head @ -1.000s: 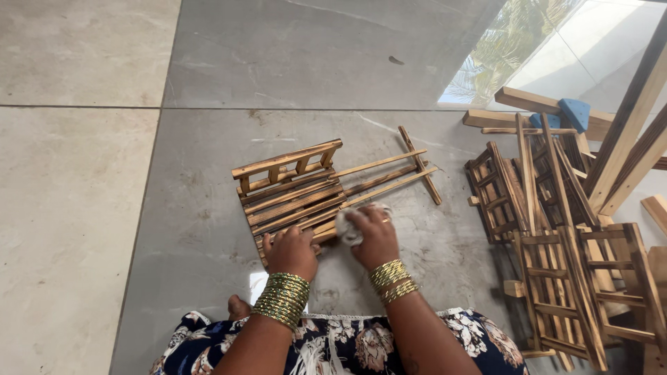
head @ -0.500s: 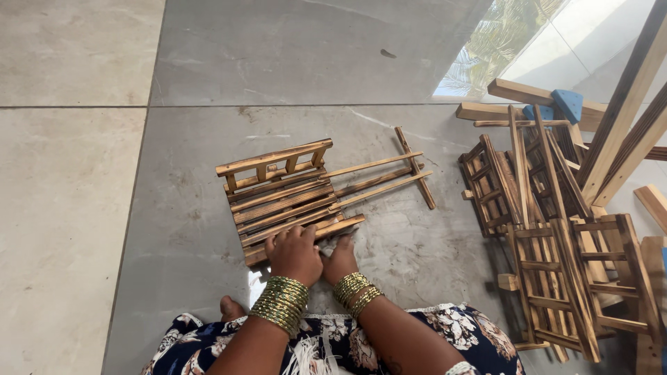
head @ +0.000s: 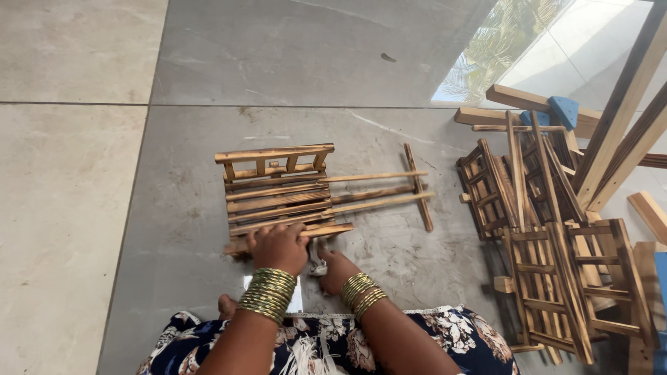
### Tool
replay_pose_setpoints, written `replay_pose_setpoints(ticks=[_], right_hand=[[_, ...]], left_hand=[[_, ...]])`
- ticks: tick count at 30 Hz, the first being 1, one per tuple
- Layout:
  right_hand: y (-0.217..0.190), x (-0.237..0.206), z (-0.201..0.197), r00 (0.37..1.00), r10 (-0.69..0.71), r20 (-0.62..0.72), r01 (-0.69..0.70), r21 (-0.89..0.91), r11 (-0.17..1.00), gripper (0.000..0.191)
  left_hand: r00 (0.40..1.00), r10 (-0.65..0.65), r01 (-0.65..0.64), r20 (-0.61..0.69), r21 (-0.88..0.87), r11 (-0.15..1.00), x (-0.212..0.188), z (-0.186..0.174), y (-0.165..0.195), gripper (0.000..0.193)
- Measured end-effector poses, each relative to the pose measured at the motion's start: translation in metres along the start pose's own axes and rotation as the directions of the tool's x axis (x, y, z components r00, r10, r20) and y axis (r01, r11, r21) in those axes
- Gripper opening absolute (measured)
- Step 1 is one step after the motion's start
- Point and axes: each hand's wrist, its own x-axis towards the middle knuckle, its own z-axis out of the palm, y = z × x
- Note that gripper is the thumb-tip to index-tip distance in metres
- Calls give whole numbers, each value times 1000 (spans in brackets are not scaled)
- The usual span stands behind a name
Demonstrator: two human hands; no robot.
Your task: The person sits on the floor and wipes small wooden furniture pieces, including slatted chair-like frames and long wooden bars, with a cloth. They turn and reposition each piece to wipe different sides and surfaces, setting pieces aside as they finish.
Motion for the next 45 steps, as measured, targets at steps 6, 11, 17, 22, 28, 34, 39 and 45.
replay_pose_setpoints(ticks=[6, 11, 17, 22, 28, 34, 39, 45], right_hand=[[51, 14, -48, 948, 297, -115, -301, -25, 953, 53], [45, 46, -10, 791, -307, -528, 285, -125, 950, 71], [26, 55, 47, 813, -347, -468, 198, -339, 920, 67], [43, 38, 16, 930, -197, -309, 83, -346, 935, 65], [92, 0, -29, 993, 1, -117, -58, -481, 875, 70], [174, -26, -67, 986, 128, -105, -166, -637, 753, 74], [199, -29, -75, 971, 65, -229, -189, -577, 795, 58], [171, -20, -91, 775, -66, -628, -59, -176, 983, 37]], left_hand=[[994, -113, 114, -15, 69, 991, 6, -23, -16, 26], [974, 174, -163, -146, 83, 983, -2, -5, 4, 55], [984, 176, -178, 22, 129, 976, -11, 10, 10, 42], [984, 172, -176, 37, 134, 975, -14, 13, 16, 36], [987, 162, -163, 21, 44, 986, -11, 24, 24, 25], [985, 156, -156, -75, 2, 988, -4, 31, 25, 13], [992, 126, -126, -7, 13, 992, -3, 18, 25, 25], [994, 41, -48, 104, 59, 997, -10, -5, 28, 43]])
